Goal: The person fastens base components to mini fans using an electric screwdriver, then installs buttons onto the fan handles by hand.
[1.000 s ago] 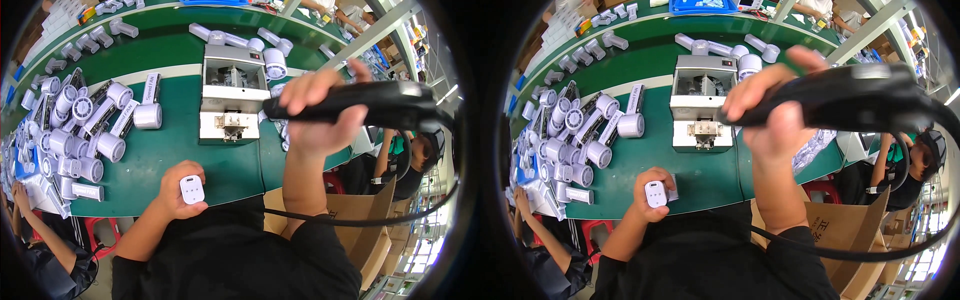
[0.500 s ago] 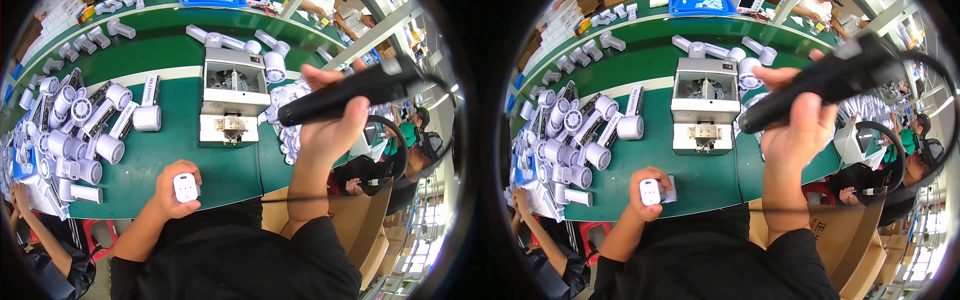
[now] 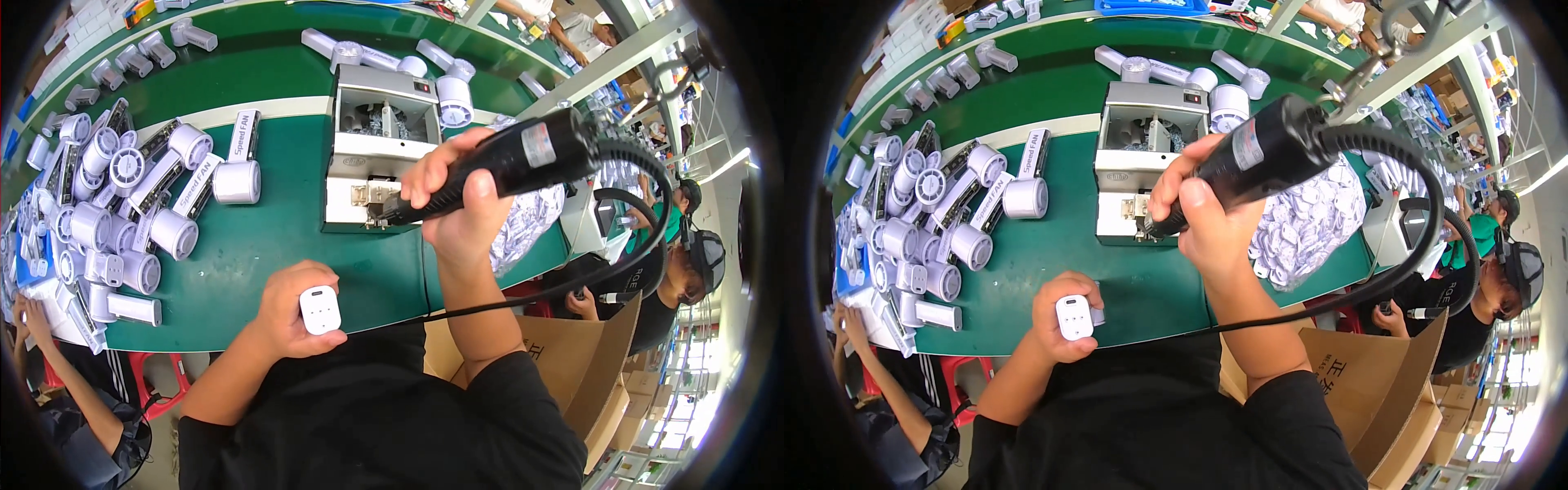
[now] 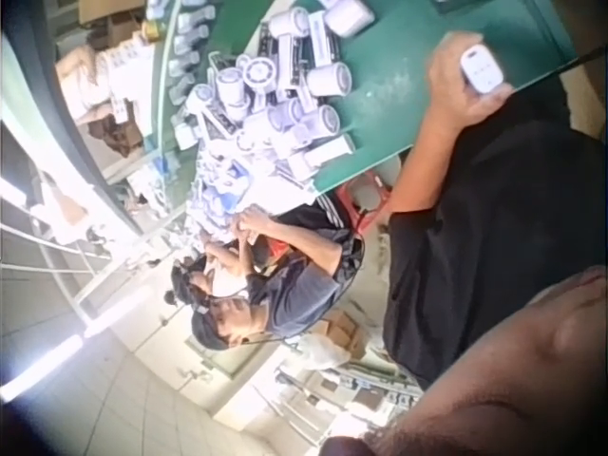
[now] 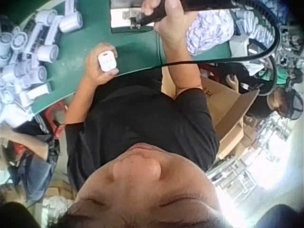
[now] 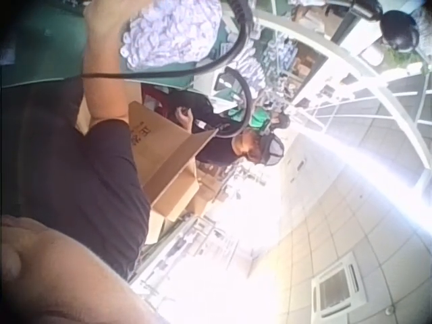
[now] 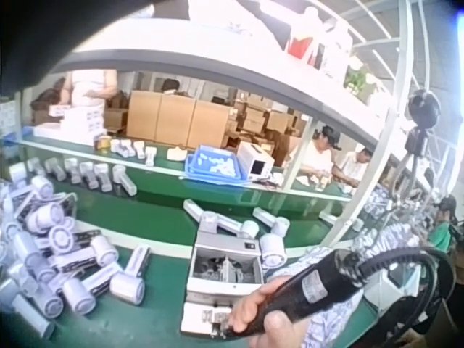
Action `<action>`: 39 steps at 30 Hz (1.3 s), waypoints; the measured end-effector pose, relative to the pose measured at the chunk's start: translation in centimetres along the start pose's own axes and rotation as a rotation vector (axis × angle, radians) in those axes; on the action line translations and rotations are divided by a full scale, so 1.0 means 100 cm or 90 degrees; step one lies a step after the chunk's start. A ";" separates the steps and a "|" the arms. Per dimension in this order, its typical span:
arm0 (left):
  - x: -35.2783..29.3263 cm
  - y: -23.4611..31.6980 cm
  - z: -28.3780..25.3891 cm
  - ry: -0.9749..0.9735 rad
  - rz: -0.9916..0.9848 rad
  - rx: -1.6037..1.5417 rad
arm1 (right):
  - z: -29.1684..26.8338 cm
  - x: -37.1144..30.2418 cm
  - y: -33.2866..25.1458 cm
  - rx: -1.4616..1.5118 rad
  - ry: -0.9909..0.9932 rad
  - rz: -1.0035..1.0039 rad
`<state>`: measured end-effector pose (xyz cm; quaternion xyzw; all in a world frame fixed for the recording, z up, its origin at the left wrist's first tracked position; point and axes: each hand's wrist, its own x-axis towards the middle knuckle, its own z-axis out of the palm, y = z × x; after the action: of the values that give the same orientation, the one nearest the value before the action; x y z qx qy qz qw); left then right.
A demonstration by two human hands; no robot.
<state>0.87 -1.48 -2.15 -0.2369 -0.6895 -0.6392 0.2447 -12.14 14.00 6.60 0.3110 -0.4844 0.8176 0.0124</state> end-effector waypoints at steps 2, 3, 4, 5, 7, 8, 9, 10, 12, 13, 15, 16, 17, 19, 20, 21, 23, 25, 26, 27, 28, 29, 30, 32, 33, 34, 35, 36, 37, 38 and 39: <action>0.004 0.002 0.000 -0.020 0.015 0.045 | 0.000 -0.003 -0.004 -0.013 -0.013 0.013; 0.005 0.002 0.001 -0.022 0.016 0.044 | 0.000 -0.005 -0.006 -0.026 -0.024 0.026; 0.005 0.003 0.003 -0.018 0.006 0.058 | 0.003 -0.008 -0.010 -0.018 -0.011 0.053; 0.005 0.003 0.005 -0.015 -0.003 0.072 | 0.005 -0.010 -0.013 -0.005 -0.004 0.046; 0.004 0.002 0.012 0.010 -0.024 0.055 | 0.012 -0.011 -0.031 0.075 -0.015 0.016; 0.005 0.002 0.015 0.031 -0.044 0.032 | 0.015 -0.011 -0.042 0.110 -0.036 -0.015; 0.006 0.003 0.015 0.029 -0.044 0.031 | 0.019 -0.009 -0.052 0.146 -0.058 -0.045; 0.008 0.003 0.016 0.019 -0.026 0.071 | 0.021 -0.006 -0.059 0.107 -0.056 -0.075; 0.010 0.004 0.015 0.007 -0.007 0.109 | 0.016 0.002 -0.046 0.043 -0.033 -0.056; 0.010 0.003 0.014 0.000 -0.002 0.123 | 0.013 0.005 -0.035 -0.015 -0.016 -0.033; 0.010 0.003 0.015 -0.006 0.002 0.135 | 0.005 0.008 -0.016 -0.049 -0.012 -0.010; 0.009 0.003 0.014 -0.001 0.001 0.127 | 0.004 0.008 -0.010 -0.043 -0.016 -0.012; 0.008 0.003 0.014 0.004 0.000 0.118 | 0.004 0.007 -0.005 -0.038 -0.019 -0.014; 0.008 0.003 0.013 0.008 0.000 0.122 | 0.002 0.006 0.000 -0.039 -0.016 -0.007; 0.008 0.003 0.012 0.008 0.002 0.123 | 0.003 0.006 0.001 -0.042 -0.010 -0.005; 0.008 0.003 0.012 0.008 0.001 0.123 | 0.003 0.006 0.001 -0.042 -0.010 -0.004; 0.008 0.004 0.013 0.012 0.009 0.114 | 0.004 0.006 -0.001 -0.056 -0.008 0.001; 0.010 0.005 0.013 0.008 0.012 0.130 | 0.004 0.003 -0.003 -0.064 -0.013 0.050; 0.011 0.006 0.013 0.003 0.015 0.146 | 0.004 0.001 -0.004 -0.072 -0.017 0.099; 0.011 0.006 0.013 0.003 0.016 0.147 | 0.004 -0.003 -0.008 -0.071 -0.017 0.098; 0.010 0.007 0.012 0.001 0.003 0.164 | 0.007 -0.006 -0.012 -0.024 -0.009 0.078; 0.008 0.008 0.013 -0.003 -0.013 0.179 | 0.009 -0.012 -0.019 0.023 0.003 0.060; 0.008 0.008 0.013 -0.002 -0.016 0.182 | 0.014 -0.013 -0.031 0.028 0.008 0.027; 0.010 0.011 0.016 -0.010 -0.025 0.209 | 0.018 -0.015 -0.059 0.201 -0.053 -0.023; 0.009 0.012 0.018 -0.014 -0.026 0.206 | 0.023 -0.013 -0.068 0.155 -0.101 -0.086; 0.009 0.012 0.019 -0.005 -0.035 0.195 | 0.026 -0.012 -0.072 0.160 -0.126 -0.099; 0.008 0.012 0.019 0.006 -0.044 0.184 | 0.027 -0.011 -0.074 0.165 -0.152 -0.113; 0.008 0.012 0.020 0.005 -0.044 0.186 | 0.029 -0.012 -0.072 0.166 -0.152 -0.114; 0.007 0.012 0.020 0.000 -0.055 0.186 | 0.033 -0.013 -0.069 0.171 -0.156 -0.093; 0.007 0.012 0.020 -0.003 -0.066 0.187 | 0.036 -0.013 -0.067 0.175 -0.161 -0.072; 0.007 0.012 0.019 -0.001 -0.066 0.189 | 0.036 -0.014 -0.066 0.177 -0.163 -0.071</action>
<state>1.03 0.55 -0.91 -0.1626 -0.7878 -0.5419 0.2434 -7.13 15.05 12.29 0.4376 -0.3467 0.8283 -0.0473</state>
